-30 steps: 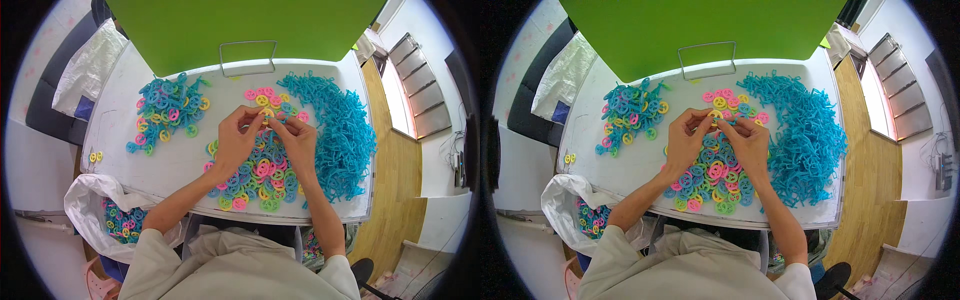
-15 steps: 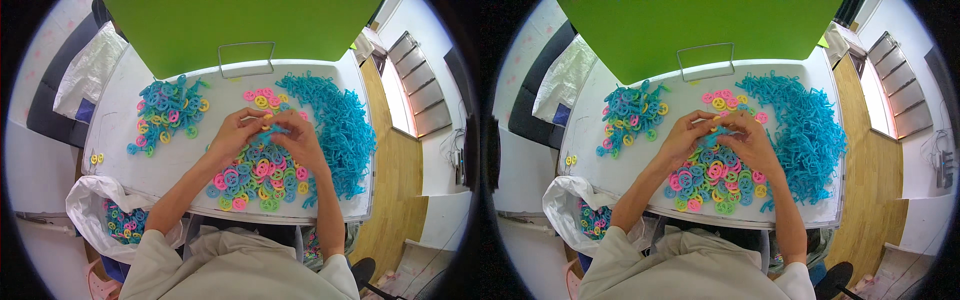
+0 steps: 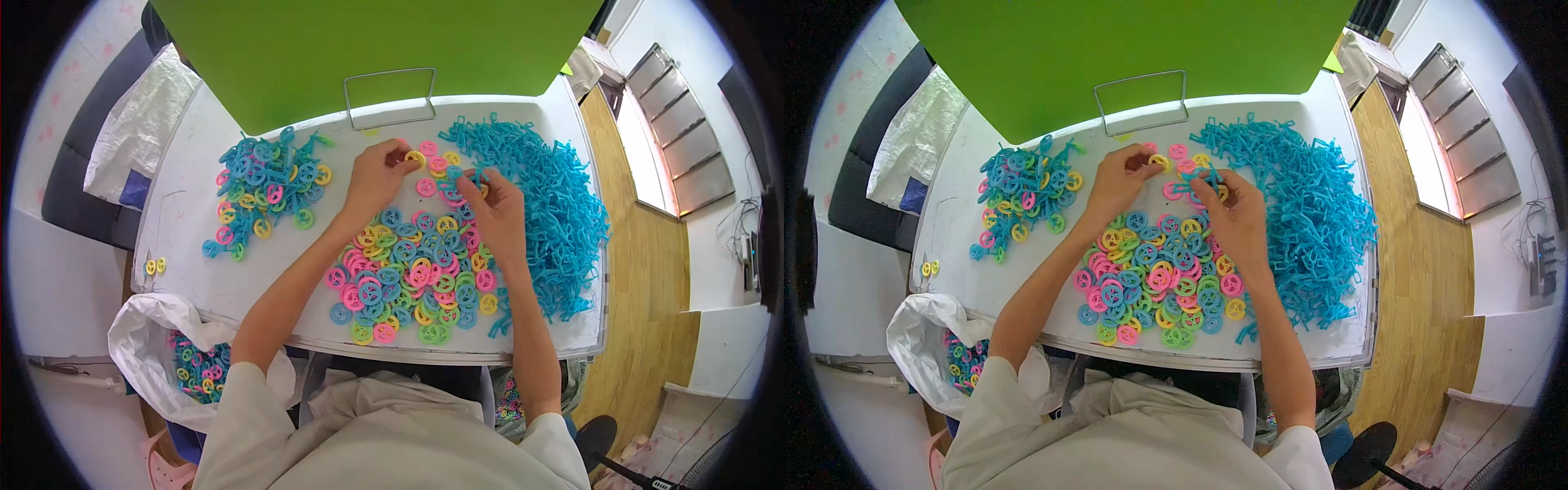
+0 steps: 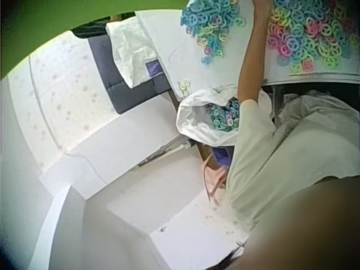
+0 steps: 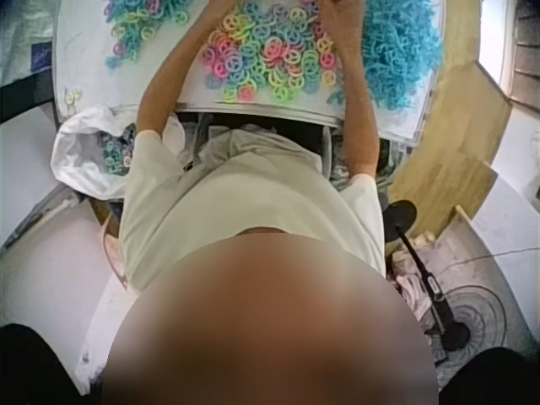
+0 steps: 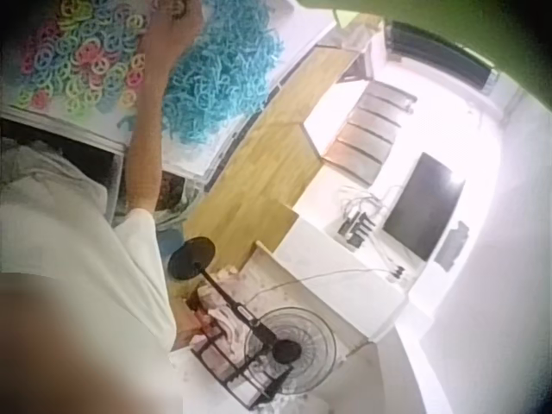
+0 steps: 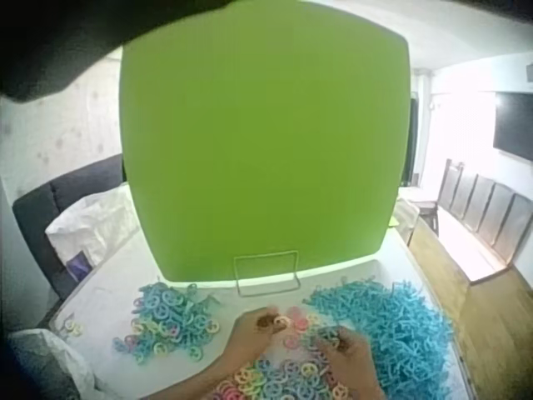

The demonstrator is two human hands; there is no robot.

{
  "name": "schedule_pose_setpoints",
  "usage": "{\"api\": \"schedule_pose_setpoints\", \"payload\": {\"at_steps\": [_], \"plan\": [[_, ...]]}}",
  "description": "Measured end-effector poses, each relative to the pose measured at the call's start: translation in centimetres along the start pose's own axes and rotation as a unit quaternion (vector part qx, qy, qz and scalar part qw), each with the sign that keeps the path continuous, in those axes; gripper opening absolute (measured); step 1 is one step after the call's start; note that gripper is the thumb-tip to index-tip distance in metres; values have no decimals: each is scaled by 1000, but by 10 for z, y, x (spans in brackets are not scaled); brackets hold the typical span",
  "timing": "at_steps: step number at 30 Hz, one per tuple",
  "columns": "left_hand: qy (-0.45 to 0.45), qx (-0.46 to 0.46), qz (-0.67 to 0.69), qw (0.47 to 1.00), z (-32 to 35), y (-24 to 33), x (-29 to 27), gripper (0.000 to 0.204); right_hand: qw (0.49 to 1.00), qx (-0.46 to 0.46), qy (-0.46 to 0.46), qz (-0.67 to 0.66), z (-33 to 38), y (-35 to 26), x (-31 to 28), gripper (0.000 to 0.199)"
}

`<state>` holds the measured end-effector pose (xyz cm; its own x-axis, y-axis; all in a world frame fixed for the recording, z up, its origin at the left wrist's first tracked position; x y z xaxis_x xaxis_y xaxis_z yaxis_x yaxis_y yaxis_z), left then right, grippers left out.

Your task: Manually assembling and sorting small colorful plastic toy pieces at a workstation.

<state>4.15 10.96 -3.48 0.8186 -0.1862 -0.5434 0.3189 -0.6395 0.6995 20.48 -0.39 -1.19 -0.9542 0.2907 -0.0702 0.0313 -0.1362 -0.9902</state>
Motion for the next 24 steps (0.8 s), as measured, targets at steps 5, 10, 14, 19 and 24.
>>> {"api": "schedule_pose_setpoints", "payload": {"at_steps": [5,10,14,19,24], "plan": [[-23,-161,287,944,30,26,-8,30,989,-23,19,145,2,-1,4,17],[10,-218,404,888,42,38,-4,25,990,-23,29,138,7,-5,11,17],[2,-219,431,875,43,42,1,24,993,-29,34,108,7,-1,12,17],[8,-198,413,889,41,40,-3,18,991,-63,39,109,10,-2,18,14],[17,-151,324,934,41,41,-3,12,989,-63,-4,133,8,0,17,13]]}}
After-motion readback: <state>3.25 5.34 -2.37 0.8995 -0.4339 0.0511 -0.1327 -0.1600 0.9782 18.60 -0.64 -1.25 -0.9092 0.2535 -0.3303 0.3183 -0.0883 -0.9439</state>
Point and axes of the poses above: each hand's wrist, its own z-axis away from the middle knuckle, its own x-axis out of the palm, y = z × x, the point moved 6 cm from there along -z, towards the middle knuckle, and after that the axes turned 14 degrees about x, right-handed, at the moved point
